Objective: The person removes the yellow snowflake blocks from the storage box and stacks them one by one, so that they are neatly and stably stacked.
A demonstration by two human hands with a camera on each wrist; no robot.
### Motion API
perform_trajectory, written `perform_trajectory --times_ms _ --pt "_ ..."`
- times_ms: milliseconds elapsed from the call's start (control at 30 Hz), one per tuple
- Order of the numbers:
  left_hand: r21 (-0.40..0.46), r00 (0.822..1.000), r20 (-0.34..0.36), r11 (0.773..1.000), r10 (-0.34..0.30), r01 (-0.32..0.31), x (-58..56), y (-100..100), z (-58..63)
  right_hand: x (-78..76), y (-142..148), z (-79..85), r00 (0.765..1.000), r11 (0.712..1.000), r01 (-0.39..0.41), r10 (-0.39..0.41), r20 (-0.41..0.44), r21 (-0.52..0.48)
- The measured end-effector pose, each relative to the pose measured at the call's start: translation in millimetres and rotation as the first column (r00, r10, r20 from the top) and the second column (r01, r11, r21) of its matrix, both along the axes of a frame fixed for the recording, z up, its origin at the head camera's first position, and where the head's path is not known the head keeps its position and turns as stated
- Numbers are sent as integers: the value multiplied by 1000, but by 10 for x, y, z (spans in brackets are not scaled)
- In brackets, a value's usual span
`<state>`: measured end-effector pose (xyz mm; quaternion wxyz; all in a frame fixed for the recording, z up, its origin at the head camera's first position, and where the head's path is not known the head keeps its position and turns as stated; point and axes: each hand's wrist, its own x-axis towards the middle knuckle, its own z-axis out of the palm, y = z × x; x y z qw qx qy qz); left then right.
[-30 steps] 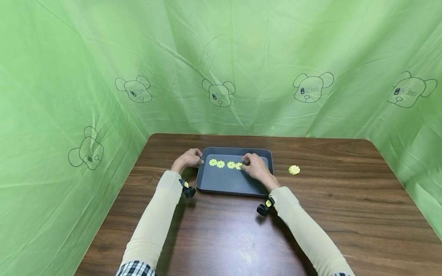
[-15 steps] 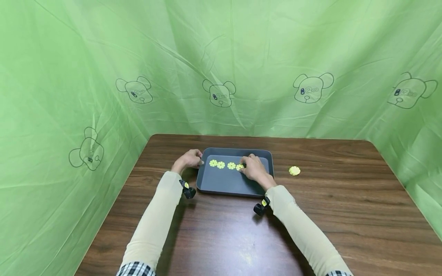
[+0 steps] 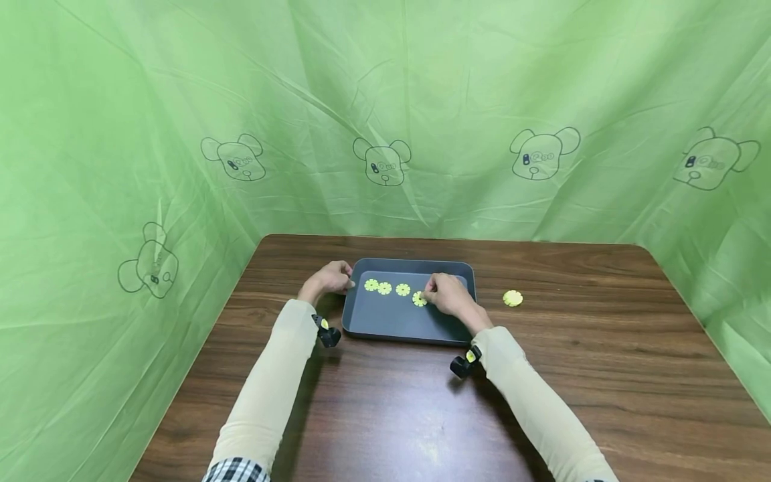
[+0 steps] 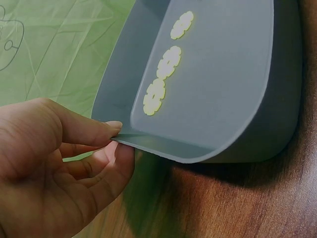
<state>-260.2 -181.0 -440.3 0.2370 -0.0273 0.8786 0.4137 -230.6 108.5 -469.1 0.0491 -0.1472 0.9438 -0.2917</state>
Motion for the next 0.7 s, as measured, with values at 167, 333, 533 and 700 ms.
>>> perform_trajectory --times_ms 167,333,533,700 --pt "0 1000 -2 1000 6 -6 -9 -5 -14 25 51 58 1000 993 -7 7 3 -116" --pt "1 1000 -7 1000 4 -4 -21 -8 -17 63 111 164 999 978 36 -35 10 -205" --pt "-4 1000 -11 1000 -5 5 -27 -11 -23 99 213 254 997 967 76 -75 14 -241" --pt "-3 1000 -13 1000 -4 4 -19 -9 -25 118 324 275 993 961 116 -116 16 -250"
